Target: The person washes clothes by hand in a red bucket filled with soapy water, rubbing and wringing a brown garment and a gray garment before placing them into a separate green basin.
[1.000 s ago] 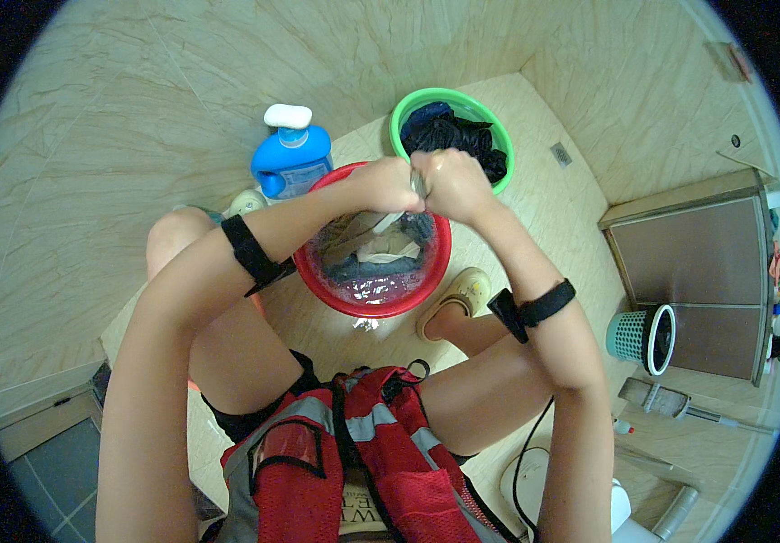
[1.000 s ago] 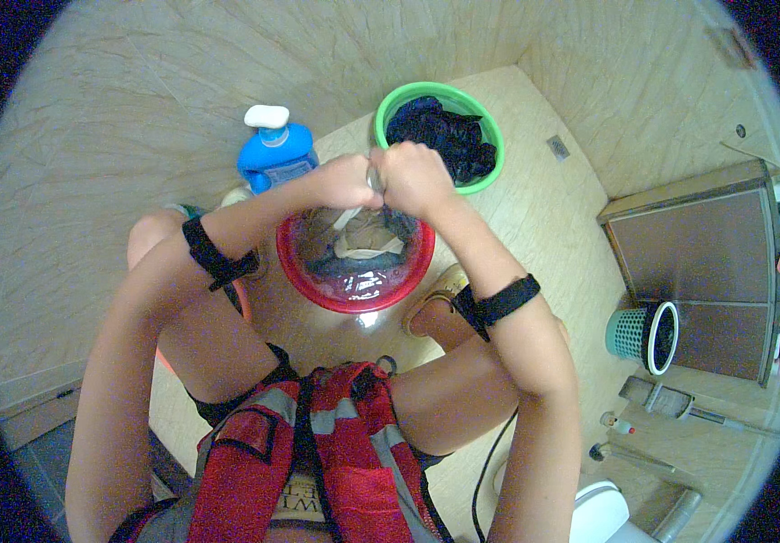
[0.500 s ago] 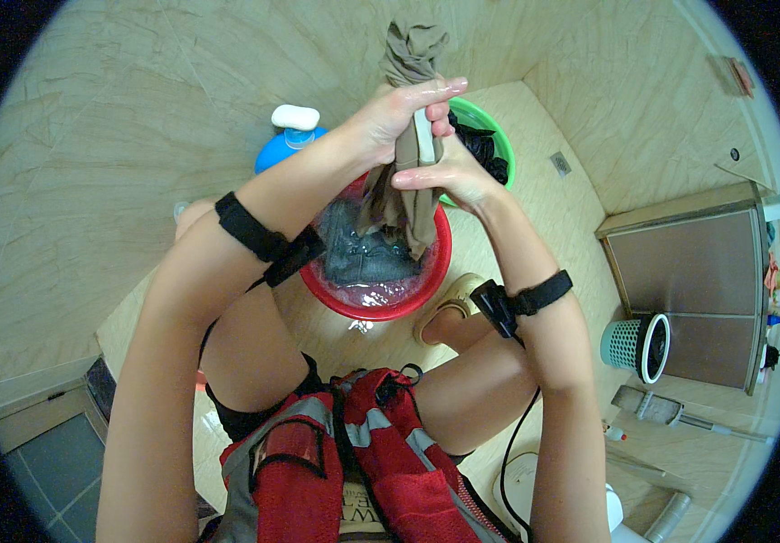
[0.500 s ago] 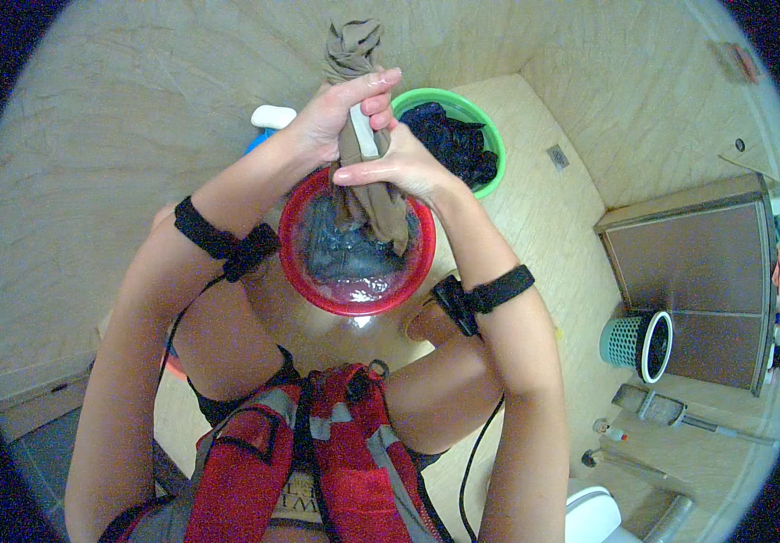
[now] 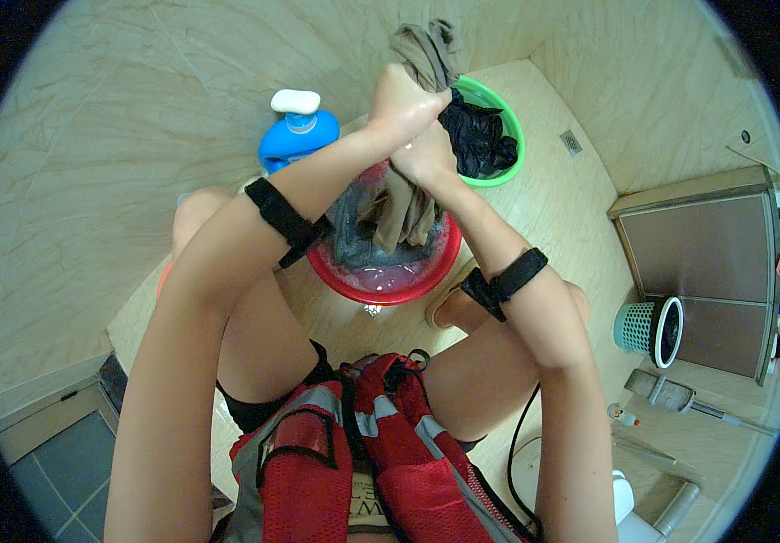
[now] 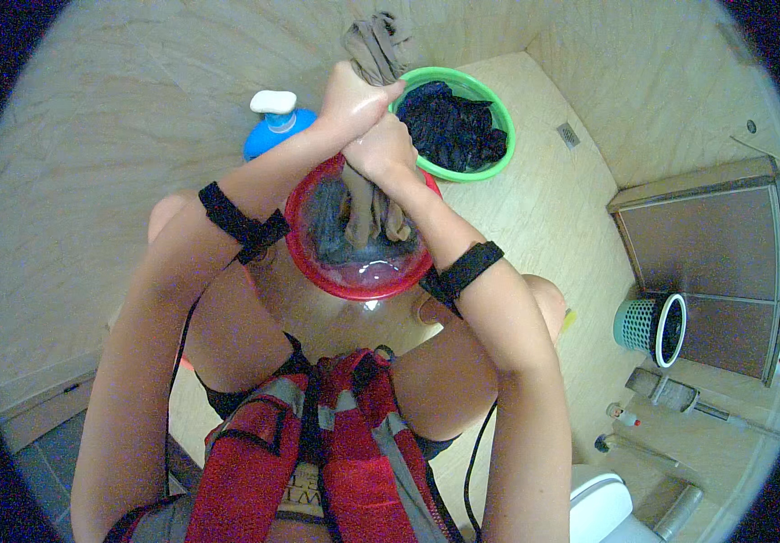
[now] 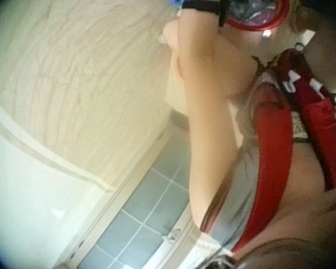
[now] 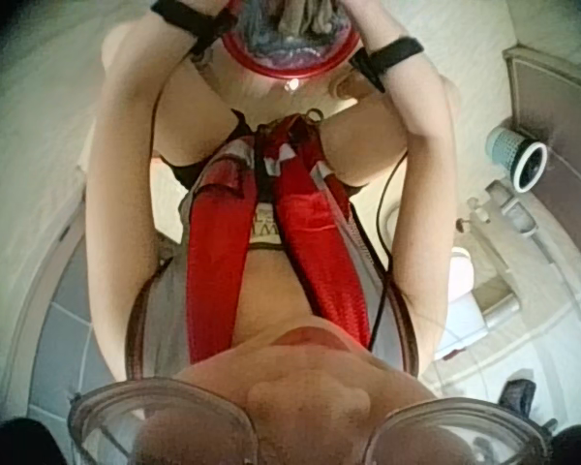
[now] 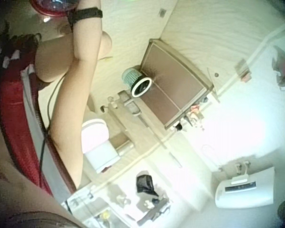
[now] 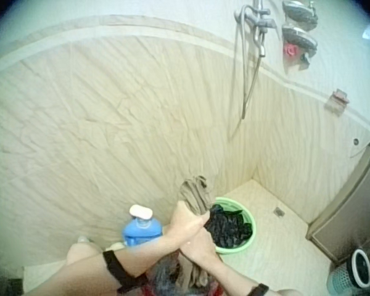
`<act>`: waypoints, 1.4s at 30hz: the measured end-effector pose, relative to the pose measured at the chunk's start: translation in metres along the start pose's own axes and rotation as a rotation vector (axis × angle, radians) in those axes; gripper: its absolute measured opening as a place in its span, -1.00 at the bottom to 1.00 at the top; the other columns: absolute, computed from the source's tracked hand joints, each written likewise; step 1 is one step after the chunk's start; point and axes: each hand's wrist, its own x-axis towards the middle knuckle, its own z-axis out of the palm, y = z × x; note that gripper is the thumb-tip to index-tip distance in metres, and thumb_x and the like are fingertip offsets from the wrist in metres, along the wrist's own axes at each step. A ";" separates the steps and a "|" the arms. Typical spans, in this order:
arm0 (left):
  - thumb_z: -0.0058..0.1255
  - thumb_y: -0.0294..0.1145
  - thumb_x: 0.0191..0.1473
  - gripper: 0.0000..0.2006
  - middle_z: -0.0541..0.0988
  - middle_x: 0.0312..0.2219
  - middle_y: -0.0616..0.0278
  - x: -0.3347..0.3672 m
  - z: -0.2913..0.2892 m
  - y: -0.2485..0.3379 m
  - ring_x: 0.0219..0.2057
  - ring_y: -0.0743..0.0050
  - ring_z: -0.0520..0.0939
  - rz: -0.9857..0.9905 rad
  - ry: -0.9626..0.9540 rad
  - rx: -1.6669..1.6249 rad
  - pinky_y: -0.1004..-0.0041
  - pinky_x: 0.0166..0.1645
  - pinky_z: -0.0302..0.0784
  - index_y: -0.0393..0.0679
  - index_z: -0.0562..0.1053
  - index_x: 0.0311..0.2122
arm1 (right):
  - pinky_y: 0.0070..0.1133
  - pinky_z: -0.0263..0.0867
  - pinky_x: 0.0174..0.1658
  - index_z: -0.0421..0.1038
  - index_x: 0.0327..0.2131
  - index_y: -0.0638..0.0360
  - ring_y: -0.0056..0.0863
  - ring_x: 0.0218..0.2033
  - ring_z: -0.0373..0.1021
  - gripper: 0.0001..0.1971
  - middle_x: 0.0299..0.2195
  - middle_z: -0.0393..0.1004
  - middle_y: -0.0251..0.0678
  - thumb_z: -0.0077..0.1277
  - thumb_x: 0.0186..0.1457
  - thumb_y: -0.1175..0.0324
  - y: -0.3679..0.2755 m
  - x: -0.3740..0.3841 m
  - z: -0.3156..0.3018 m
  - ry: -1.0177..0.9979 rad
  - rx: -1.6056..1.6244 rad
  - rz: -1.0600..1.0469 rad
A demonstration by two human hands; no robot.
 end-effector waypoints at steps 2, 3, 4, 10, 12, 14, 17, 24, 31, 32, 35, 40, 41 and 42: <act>0.18 -0.29 -0.23 -0.71 0.53 -0.63 0.12 0.002 0.005 -0.005 -0.55 0.47 0.54 0.042 0.016 0.003 0.42 -0.41 0.45 -0.36 0.47 -0.52 | -0.32 0.26 -0.09 0.43 -0.29 0.32 -0.11 -0.16 0.37 -0.52 -0.28 0.45 0.04 0.02 -0.18 0.07 0.002 0.004 -0.002 0.005 0.065 -0.006; 0.20 -0.25 -0.24 -0.65 0.53 -0.56 0.09 0.002 0.003 0.011 -0.49 0.45 0.55 -0.033 -0.071 -0.020 0.43 -0.35 0.45 -0.38 0.45 -0.47 | -0.33 0.25 -0.09 0.42 -0.28 0.33 -0.14 -0.17 0.39 -0.52 -0.28 0.45 0.04 0.03 -0.17 0.08 0.007 0.008 -0.005 0.014 0.096 -0.003; 0.23 -0.21 -0.25 -0.59 0.54 -0.49 0.06 0.002 0.000 0.026 -0.43 0.43 0.55 -0.108 -0.158 -0.042 0.43 -0.29 0.45 -0.40 0.44 -0.41 | -0.37 0.27 -0.13 0.42 -0.32 0.33 -0.21 -0.21 0.39 -0.61 -0.31 0.46 -0.02 -0.01 -0.13 0.16 0.012 0.013 -0.007 0.095 0.233 -0.031; 0.37 -0.05 -0.47 0.03 0.31 -0.05 -0.04 -0.020 -0.010 0.014 -0.03 0.28 0.37 -0.254 -0.533 -0.407 0.39 0.10 0.21 -0.43 0.05 0.05 | -0.58 0.31 -0.40 0.44 -0.44 0.36 -0.50 -0.52 0.37 -0.79 -0.47 0.45 -0.25 0.09 -0.20 0.42 -0.003 0.004 -0.056 -0.096 1.175 0.033; 0.33 -0.12 -0.40 -0.07 0.36 -0.08 0.01 -0.029 -0.014 0.047 -0.05 0.32 0.39 -0.289 -0.625 -0.390 0.43 0.07 0.25 -0.40 0.11 0.04 | -0.65 0.25 -0.37 0.44 -0.40 0.29 -0.55 -0.47 0.34 -0.78 -0.40 0.44 -0.29 0.09 -0.15 0.35 -0.006 0.000 -0.081 -0.133 1.221 0.077; 0.32 -0.16 -0.38 -0.12 0.37 -0.10 0.04 -0.023 -0.011 0.034 -0.06 0.35 0.40 -0.214 -0.610 -0.413 0.43 0.05 0.27 -0.37 0.14 0.04 | -0.63 0.25 -0.31 0.41 -0.39 0.23 -0.53 -0.41 0.33 -0.80 -0.38 0.42 -0.31 0.05 -0.08 0.32 -0.019 -0.014 -0.088 -0.149 1.300 0.015; 0.31 -0.23 -0.37 -0.20 0.40 -0.15 0.08 -0.018 -0.018 0.021 -0.09 0.36 0.41 -0.271 -0.745 -0.438 0.45 0.00 0.32 -0.33 0.19 0.01 | -0.53 0.26 -0.21 0.33 -0.39 0.19 -0.44 -0.33 0.31 -0.82 -0.41 0.39 -0.28 -0.05 0.03 0.28 -0.033 -0.026 -0.085 -0.219 1.325 -0.107; 0.23 -0.40 -0.39 -0.67 0.45 -0.57 0.28 -0.032 -0.002 0.013 -0.51 0.55 0.49 -0.425 -0.837 -0.368 0.53 -0.42 0.42 -0.19 0.37 -0.43 | -0.62 0.23 -0.32 0.15 -0.77 0.05 -0.67 -0.73 0.05 -0.61 -0.80 0.13 -0.50 -0.06 0.07 0.21 -0.014 -0.017 -0.076 -0.285 1.089 -0.112; 0.09 -0.49 -0.34 -0.80 0.48 -0.61 0.25 -0.047 0.009 0.003 -0.58 0.50 0.49 -0.353 -0.704 -0.376 0.52 -0.54 0.38 -0.22 0.42 -0.47 | -0.67 0.13 -0.56 0.23 -0.82 0.10 -0.67 -0.80 0.07 -0.65 -0.83 0.19 -0.46 0.09 -0.08 0.31 -0.025 -0.023 -0.062 0.004 0.849 0.070; 0.08 -0.48 -0.33 -0.80 0.47 -0.60 0.25 -0.049 0.009 0.004 -0.59 0.51 0.49 -0.358 -0.667 -0.370 0.52 -0.56 0.37 -0.22 0.42 -0.46 | -0.66 0.12 -0.58 0.25 -0.81 0.11 -0.67 -0.80 0.09 -0.67 -0.83 0.21 -0.46 0.10 -0.10 0.32 -0.025 -0.022 -0.059 0.042 0.825 0.024; 0.06 -0.51 -0.32 -0.79 0.48 -0.55 0.22 -0.051 0.009 0.006 -0.55 0.49 0.48 -0.414 -0.621 -0.384 0.50 -0.52 0.36 -0.24 0.40 -0.43 | -0.64 0.10 -0.63 0.30 -0.79 0.14 -0.66 -0.79 0.13 -0.71 -0.81 0.26 -0.44 0.12 -0.13 0.35 -0.019 -0.016 -0.049 0.152 0.725 -0.051; 0.02 -0.56 -0.32 -0.75 0.48 -0.48 0.14 -0.044 0.009 0.002 -0.49 0.43 0.50 -0.528 -0.541 -0.454 0.45 -0.43 0.40 -0.27 0.36 -0.39 | -0.66 0.17 -0.56 0.40 -0.70 0.21 -0.66 -0.66 0.27 -0.74 -0.70 0.37 -0.42 0.14 -0.13 0.27 -0.022 -0.014 -0.051 0.214 0.626 -0.179; -0.03 -0.43 -0.20 -0.83 0.44 -0.58 0.24 -0.042 0.007 0.002 -0.57 0.50 0.47 -0.501 -0.589 -0.347 0.47 -0.54 0.37 -0.21 0.38 -0.40 | -0.67 0.21 -0.52 0.42 -0.68 0.22 -0.65 -0.62 0.30 -0.74 -0.66 0.40 -0.40 0.13 -0.12 0.25 -0.025 -0.016 -0.058 0.189 0.660 -0.183; -0.03 -0.41 -0.19 -0.82 0.43 -0.59 0.24 -0.040 0.007 0.018 -0.58 0.50 0.46 -0.502 -0.515 -0.449 0.47 -0.53 0.37 -0.21 0.37 -0.40 | -0.66 0.29 -0.35 0.46 -0.47 0.28 -0.62 -0.42 0.38 -0.72 -0.51 0.47 -0.35 0.12 -0.11 0.21 -0.021 -0.018 -0.063 0.120 0.783 -0.206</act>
